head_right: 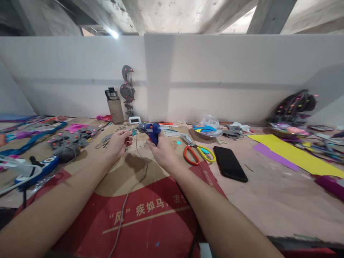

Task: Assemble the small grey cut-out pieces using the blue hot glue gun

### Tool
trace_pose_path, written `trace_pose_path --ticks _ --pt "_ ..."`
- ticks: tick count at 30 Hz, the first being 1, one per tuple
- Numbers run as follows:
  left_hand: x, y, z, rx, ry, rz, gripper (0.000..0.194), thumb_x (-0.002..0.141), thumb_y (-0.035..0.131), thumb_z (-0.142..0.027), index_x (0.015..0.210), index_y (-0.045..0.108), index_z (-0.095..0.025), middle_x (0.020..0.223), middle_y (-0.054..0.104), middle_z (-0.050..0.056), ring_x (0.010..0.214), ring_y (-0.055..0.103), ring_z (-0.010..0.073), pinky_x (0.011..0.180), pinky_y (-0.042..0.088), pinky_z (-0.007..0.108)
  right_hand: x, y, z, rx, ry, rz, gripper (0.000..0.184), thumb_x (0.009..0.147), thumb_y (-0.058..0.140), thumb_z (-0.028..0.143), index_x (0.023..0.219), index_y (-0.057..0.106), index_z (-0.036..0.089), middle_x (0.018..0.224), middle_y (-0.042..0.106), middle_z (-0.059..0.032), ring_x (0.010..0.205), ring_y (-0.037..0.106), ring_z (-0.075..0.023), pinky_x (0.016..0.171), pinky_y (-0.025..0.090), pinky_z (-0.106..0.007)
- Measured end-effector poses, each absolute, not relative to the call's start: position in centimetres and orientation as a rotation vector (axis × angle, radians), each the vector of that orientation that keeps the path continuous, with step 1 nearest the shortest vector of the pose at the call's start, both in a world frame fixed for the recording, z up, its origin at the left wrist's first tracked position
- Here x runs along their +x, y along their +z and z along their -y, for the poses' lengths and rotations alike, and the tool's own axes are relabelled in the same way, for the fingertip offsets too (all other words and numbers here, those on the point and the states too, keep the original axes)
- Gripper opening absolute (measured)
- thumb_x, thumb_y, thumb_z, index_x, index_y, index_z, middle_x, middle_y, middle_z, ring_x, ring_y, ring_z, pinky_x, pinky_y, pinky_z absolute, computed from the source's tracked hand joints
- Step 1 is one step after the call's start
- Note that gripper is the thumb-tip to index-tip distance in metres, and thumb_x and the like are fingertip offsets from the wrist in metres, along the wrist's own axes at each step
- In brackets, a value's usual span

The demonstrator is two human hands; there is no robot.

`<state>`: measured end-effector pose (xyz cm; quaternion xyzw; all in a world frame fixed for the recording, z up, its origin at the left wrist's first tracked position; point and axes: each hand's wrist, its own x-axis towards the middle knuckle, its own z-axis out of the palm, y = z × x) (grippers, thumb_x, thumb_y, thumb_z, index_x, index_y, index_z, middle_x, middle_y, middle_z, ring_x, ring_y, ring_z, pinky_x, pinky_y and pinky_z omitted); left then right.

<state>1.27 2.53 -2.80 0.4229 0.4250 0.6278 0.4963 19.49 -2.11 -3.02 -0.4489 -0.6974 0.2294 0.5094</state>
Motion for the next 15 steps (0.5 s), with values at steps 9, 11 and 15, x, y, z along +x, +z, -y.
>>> trace_pose_path --ticks 9,11,15 --pt "1.46 -2.78 -2.43 1.045 1.506 -1.044 0.029 0.055 0.074 -0.029 0.071 0.054 -0.015 0.059 0.051 -0.003 0.049 0.048 0.0064 0.041 0.036 0.017 19.32 -2.08 2.95 -1.197 0.416 1.79 0.031 0.081 0.05 0.031 0.109 0.05 0.018 0.092 0.063 -0.009 0.077 0.057 -0.0203 0.07 0.043 -0.034" --pt "1.47 -2.86 -2.47 1.063 1.505 -1.04 0.029 0.055 0.074 -0.03 0.072 0.054 -0.015 0.059 0.051 -0.003 0.049 0.048 0.0064 0.041 0.035 0.017 19.3 -2.1 2.97 -1.211 0.388 1.802 0.035 0.081 0.05 0.032 0.113 0.048 0.017 0.096 0.063 -0.0102 0.08 0.057 -0.0211 0.072 0.043 -0.034" --pt "1.55 -2.85 -2.4 1.084 1.501 -1.056 0.029 0.055 0.074 -0.031 0.072 0.055 -0.015 0.058 0.052 -0.003 0.048 0.048 0.0066 0.042 0.035 0.018 19.31 -2.19 2.98 -1.22 0.354 1.821 0.036 0.083 0.049 0.033 0.114 0.048 0.017 0.097 0.064 -0.0111 0.083 0.058 -0.0223 0.075 0.043 -0.035"
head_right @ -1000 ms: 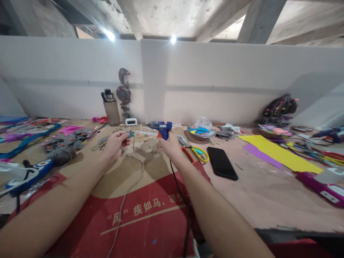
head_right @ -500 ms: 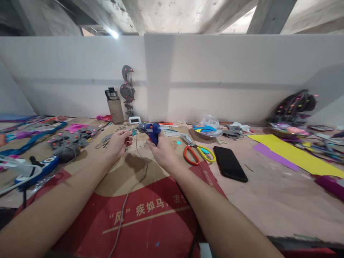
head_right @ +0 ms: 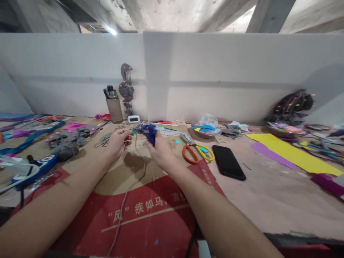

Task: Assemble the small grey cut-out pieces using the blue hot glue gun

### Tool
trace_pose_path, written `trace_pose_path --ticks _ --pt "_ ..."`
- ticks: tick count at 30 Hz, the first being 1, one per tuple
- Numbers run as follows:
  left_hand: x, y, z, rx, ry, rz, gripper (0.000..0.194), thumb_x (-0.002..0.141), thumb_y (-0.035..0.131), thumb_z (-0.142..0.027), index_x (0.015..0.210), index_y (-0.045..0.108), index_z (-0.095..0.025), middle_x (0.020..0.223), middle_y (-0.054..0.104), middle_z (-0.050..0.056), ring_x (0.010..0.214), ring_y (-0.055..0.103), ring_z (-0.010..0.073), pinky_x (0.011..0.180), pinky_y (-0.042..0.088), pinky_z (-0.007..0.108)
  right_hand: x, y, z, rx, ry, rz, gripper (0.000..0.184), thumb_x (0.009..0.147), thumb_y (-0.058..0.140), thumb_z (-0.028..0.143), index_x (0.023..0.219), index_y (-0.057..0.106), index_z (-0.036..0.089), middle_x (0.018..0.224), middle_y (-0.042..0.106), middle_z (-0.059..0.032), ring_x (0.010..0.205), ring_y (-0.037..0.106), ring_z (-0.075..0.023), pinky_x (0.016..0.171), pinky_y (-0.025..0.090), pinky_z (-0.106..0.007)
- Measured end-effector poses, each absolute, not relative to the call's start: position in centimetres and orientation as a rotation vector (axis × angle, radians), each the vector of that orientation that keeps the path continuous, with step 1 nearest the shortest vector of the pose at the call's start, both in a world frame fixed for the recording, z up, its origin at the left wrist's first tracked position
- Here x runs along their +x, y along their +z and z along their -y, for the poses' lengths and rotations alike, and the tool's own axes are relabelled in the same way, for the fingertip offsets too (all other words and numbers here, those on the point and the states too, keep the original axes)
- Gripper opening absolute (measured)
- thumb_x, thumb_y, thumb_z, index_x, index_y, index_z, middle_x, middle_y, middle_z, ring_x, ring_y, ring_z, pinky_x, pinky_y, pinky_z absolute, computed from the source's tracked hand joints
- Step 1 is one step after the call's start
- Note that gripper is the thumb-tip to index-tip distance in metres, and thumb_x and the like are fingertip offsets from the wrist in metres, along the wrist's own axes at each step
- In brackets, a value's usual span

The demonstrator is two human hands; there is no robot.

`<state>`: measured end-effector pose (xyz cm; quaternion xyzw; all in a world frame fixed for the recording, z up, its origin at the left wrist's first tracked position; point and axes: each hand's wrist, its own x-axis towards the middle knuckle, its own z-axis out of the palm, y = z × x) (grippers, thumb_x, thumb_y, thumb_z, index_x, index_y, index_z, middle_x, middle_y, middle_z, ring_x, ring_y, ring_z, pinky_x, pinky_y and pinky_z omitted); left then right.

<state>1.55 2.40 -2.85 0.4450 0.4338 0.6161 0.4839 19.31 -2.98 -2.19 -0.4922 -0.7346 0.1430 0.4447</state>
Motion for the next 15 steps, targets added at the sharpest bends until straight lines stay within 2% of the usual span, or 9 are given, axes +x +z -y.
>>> trace_pose_path --ticks 4,15 --pt "1.7 -2.72 -2.17 1.087 1.498 -1.065 0.03 0.055 0.074 -0.032 0.07 0.055 -0.015 0.057 0.052 -0.003 0.049 0.048 0.0069 0.043 0.035 0.018 19.28 -2.2 3.03 -1.22 0.332 1.839 0.033 0.083 0.048 0.032 0.113 0.05 0.017 0.098 0.064 -0.0115 0.088 0.058 -0.0233 0.076 0.043 -0.035" --pt "1.82 -2.84 -2.17 1.138 1.477 -1.09 0.03 0.056 0.074 -0.035 0.071 0.056 -0.016 0.059 0.053 -0.003 0.051 0.049 0.0073 0.045 0.036 0.019 19.22 -2.11 3.12 -1.313 0.313 1.846 0.035 0.084 0.047 0.031 0.115 0.048 0.015 0.097 0.064 -0.0128 0.086 0.059 -0.0239 0.074 0.043 -0.035"
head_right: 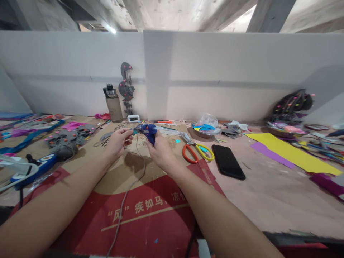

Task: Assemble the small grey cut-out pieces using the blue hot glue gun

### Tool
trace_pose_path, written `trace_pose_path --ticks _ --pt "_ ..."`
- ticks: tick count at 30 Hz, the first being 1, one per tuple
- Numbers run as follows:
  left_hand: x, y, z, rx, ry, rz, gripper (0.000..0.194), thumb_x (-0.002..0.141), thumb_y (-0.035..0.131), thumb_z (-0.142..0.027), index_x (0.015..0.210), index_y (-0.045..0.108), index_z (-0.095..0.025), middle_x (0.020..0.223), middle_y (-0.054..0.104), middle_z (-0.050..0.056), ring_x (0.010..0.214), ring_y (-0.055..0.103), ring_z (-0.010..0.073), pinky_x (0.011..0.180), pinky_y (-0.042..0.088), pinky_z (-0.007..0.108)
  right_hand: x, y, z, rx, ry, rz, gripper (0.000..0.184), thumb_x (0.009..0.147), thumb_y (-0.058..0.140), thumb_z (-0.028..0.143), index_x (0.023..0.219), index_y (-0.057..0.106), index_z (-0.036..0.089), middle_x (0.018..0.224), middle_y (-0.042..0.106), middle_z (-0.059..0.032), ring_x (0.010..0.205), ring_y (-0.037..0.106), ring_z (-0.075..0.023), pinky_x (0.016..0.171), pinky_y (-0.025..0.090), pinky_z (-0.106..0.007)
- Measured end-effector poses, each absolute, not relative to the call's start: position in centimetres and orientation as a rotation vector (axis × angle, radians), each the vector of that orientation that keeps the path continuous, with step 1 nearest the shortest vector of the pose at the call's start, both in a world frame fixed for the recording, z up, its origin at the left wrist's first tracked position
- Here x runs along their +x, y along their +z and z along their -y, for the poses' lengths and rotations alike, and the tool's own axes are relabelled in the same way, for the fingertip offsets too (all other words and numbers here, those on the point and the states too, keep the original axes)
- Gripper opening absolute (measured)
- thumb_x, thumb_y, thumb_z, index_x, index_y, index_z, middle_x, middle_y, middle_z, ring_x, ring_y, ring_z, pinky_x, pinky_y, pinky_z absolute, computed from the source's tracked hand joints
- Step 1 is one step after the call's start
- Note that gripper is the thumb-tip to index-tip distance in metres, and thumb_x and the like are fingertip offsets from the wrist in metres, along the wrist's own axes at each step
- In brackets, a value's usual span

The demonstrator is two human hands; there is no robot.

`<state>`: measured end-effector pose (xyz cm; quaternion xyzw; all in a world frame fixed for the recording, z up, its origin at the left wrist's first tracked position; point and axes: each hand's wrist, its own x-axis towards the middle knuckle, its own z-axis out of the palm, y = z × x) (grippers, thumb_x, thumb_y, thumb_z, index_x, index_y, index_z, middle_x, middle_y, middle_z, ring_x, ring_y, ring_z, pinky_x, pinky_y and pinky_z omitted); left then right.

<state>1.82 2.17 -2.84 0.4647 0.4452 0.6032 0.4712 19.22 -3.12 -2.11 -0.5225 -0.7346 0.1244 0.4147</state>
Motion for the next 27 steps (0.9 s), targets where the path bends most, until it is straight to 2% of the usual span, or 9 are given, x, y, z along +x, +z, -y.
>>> trace_pose_path --ticks 4,27 --pt "1.86 -2.81 -2.09 1.147 1.483 -1.093 0.03 0.056 0.073 -0.035 0.071 0.056 -0.016 0.059 0.053 -0.002 0.051 0.049 0.0076 0.045 0.036 0.019 19.18 -1.99 3.2 -1.308 0.33 1.851 0.036 0.084 0.046 0.03 0.117 0.047 0.014 0.098 0.064 -0.0135 0.09 0.058 -0.0246 0.076 0.043 -0.035" --pt "1.87 -2.76 -2.01 1.174 1.49 -1.1 0.028 0.057 0.073 -0.034 0.07 0.057 -0.015 0.058 0.054 -0.001 0.051 0.049 0.0082 0.044 0.036 0.019 19.12 -1.97 3.28 -1.318 0.342 1.842 0.035 0.084 0.047 0.031 0.114 0.049 0.015 0.095 0.063 -0.0129 0.084 0.058 -0.0237 0.074 0.043 -0.035"
